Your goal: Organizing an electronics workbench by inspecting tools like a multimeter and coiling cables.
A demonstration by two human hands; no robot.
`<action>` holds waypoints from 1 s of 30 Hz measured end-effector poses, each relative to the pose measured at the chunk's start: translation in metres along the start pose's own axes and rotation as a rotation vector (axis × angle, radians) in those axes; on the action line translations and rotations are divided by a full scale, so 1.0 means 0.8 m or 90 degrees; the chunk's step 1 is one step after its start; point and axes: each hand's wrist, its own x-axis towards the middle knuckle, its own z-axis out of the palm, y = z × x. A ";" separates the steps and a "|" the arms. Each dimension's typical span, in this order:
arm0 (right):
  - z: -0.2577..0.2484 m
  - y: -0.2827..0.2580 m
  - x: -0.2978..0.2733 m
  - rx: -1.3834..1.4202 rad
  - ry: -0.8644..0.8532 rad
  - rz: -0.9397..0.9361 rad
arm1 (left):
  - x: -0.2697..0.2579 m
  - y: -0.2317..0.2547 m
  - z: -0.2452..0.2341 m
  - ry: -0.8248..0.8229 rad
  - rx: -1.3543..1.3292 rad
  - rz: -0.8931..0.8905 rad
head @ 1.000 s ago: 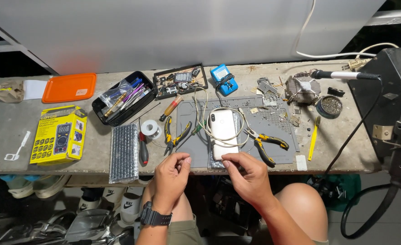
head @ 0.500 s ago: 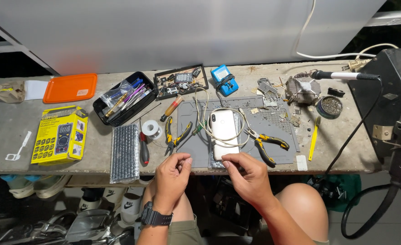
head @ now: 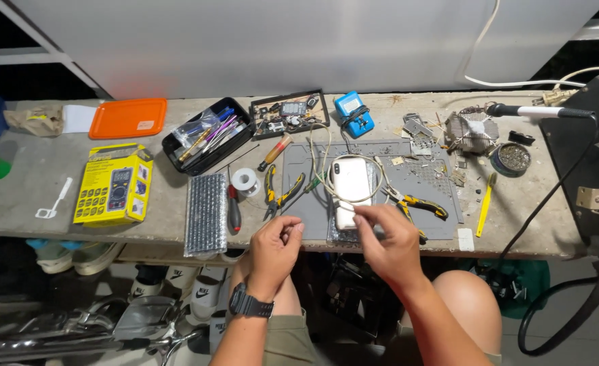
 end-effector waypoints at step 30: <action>0.048 0.110 0.115 -0.266 0.042 -0.023 | -0.005 -0.011 -0.004 -0.020 -0.061 -0.027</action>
